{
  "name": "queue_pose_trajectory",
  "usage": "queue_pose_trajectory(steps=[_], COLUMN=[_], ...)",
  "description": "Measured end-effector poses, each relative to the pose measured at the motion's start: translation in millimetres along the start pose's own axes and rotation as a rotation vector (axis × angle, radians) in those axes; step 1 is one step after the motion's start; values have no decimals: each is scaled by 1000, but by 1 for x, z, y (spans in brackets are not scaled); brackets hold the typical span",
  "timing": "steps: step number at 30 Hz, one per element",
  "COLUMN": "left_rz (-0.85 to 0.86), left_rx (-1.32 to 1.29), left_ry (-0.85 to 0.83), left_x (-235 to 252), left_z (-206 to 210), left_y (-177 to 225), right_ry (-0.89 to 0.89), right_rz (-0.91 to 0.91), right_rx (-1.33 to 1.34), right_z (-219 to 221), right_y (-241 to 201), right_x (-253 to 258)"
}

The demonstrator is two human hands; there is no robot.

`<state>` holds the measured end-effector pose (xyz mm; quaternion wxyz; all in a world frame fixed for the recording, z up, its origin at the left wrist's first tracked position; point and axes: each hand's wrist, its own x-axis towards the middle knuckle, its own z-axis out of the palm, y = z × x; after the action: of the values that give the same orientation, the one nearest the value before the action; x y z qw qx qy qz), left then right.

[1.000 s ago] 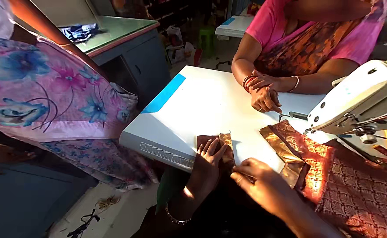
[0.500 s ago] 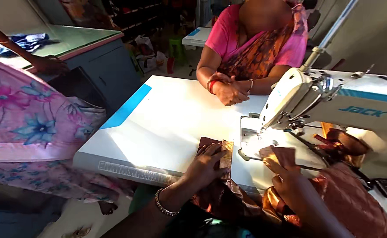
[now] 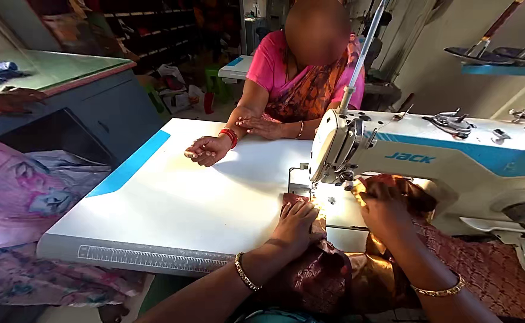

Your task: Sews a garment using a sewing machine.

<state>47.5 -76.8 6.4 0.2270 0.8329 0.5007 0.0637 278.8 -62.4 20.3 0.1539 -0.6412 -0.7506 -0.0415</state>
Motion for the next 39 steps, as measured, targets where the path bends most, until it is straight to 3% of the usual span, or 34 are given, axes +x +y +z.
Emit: queue_pose_trajectory(steps=[3, 6, 11, 19, 26, 31, 34, 39], left_rz=[0, 19, 78, 54, 85, 36, 44, 67], left_rx=[-33, -43, -53, -153, -457, -525, -729, -1457], left_ry=[-1, 0, 44, 6, 378, 346, 207, 2], left_x=[-1, -3, -7, -9, -10, -8, -4, -3], left_z=[-1, 0, 8, 5, -2, -39, -42, -28], left_y=[0, -1, -2, 0, -11, 3, 17, 34], right_ry=[-63, -257, -361, -311, -230, -253, -147, -181], right_rz=[-257, -174, -53, -14, -76, -106, -128, -85], right_rx=[282, 566, 619, 649, 688, 652, 583, 600], right_z=[5, 15, 25, 33, 37, 34, 37, 36], right_y=[-12, -24, -23, -20, -19, -20, -26, -25], right_x=[9, 20, 38, 38, 34, 33, 29, 28])
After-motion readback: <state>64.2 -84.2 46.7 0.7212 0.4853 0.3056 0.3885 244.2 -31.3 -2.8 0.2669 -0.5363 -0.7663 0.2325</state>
